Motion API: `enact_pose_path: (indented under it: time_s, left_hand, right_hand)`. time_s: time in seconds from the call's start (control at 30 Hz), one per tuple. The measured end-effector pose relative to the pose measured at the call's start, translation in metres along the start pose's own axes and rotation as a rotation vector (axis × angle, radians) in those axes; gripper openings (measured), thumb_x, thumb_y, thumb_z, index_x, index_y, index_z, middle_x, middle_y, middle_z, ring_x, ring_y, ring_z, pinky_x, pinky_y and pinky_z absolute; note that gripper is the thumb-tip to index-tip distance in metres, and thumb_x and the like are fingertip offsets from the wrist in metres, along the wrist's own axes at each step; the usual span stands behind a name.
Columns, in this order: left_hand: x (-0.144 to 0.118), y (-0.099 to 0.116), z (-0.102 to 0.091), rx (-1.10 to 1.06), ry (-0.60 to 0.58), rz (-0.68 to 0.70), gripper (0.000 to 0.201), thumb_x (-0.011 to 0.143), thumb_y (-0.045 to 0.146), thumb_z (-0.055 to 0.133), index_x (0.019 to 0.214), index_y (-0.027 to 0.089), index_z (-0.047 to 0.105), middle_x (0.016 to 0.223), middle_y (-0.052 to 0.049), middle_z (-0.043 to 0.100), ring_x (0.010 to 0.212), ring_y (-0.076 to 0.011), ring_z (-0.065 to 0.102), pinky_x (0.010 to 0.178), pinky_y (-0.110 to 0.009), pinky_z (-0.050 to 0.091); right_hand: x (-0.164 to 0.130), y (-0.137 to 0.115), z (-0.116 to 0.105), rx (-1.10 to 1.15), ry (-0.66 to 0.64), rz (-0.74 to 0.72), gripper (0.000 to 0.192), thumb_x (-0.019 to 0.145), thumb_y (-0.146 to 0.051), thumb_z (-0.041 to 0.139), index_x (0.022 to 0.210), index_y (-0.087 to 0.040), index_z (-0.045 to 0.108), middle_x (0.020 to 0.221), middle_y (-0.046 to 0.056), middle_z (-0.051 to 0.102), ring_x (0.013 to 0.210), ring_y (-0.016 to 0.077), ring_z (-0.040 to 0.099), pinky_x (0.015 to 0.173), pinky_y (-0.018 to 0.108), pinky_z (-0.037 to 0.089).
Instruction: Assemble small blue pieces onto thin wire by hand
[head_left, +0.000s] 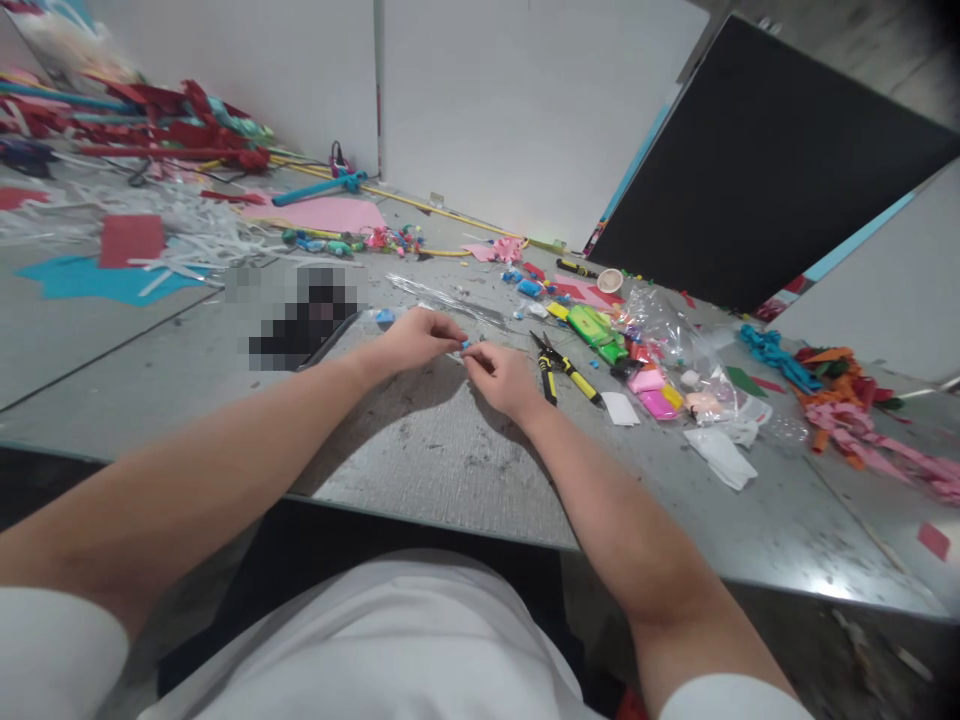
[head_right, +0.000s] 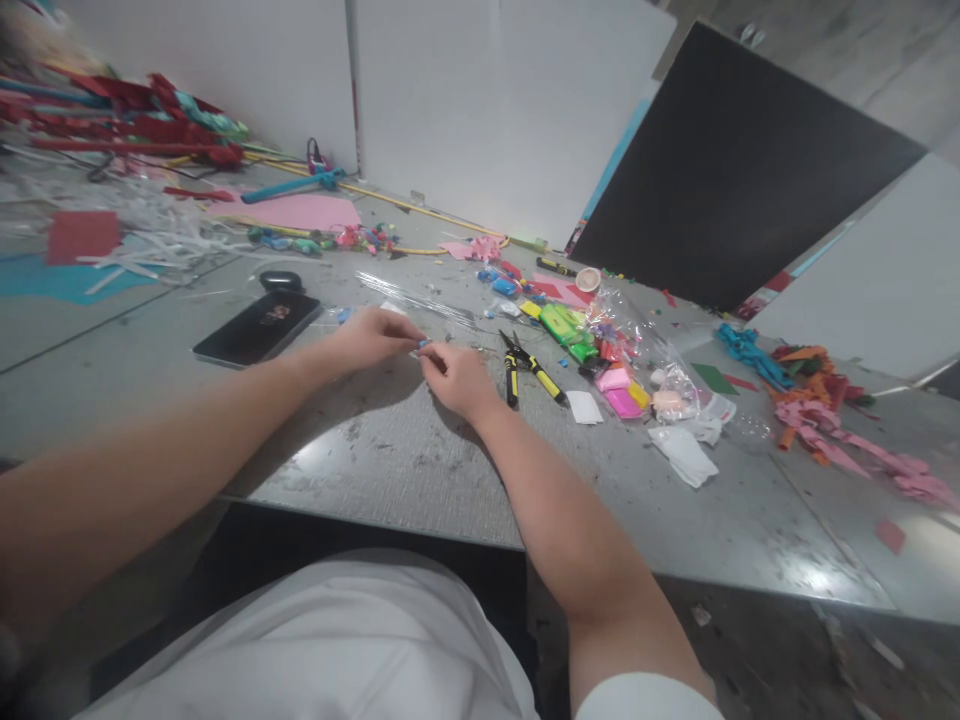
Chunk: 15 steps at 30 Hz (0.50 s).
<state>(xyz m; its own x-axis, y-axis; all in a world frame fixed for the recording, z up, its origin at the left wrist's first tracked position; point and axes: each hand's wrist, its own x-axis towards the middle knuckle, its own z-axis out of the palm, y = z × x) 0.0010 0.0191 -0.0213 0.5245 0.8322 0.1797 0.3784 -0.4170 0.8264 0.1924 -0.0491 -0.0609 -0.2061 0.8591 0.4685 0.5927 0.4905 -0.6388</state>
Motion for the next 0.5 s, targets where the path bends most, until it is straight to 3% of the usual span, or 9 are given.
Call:
enact_pose_path:
  time_s: [0.1, 0.27, 0.5]
  left_hand:
    - [0.000, 0.001, 0.001, -0.031, -0.028, 0.015, 0.015, 0.078, 0.021, 0.072, 0.090, 0.015, 0.078, 0.089, -0.007, 0.079, 0.083, -0.0189, 0.070, 0.078, -0.031, 0.052]
    - [-0.003, 0.007, 0.002, -0.040, -0.084, 0.020, 0.018, 0.078, 0.018, 0.068, 0.092, 0.016, 0.079, 0.090, -0.006, 0.080, 0.084, -0.0189, 0.070, 0.081, -0.032, 0.052]
    - [-0.006, 0.012, 0.004, -0.016, -0.112, 0.040, 0.019, 0.088, 0.028, 0.066, 0.094, 0.015, 0.078, 0.085, -0.006, 0.076, 0.079, -0.0176, 0.066, 0.076, -0.031, 0.050]
  right_hand:
    - [0.000, -0.005, 0.000, -0.026, -0.044, -0.016, 0.024, 0.094, -0.038, 0.057, 0.091, -0.020, 0.072, 0.073, 0.002, 0.069, 0.067, 0.0167, 0.058, 0.068, 0.029, 0.044]
    - [0.003, -0.003, -0.003, -0.077, -0.009, 0.031, 0.035, 0.094, -0.040, 0.056, 0.067, -0.020, 0.059, 0.061, -0.001, 0.057, 0.061, 0.0136, 0.049, 0.063, 0.028, 0.035]
    - [0.007, 0.006, -0.002, -0.140, 0.024, 0.136, 0.043, 0.093, -0.044, 0.062, 0.059, -0.021, 0.047, 0.058, -0.002, 0.052, 0.060, 0.0130, 0.046, 0.061, 0.029, 0.029]
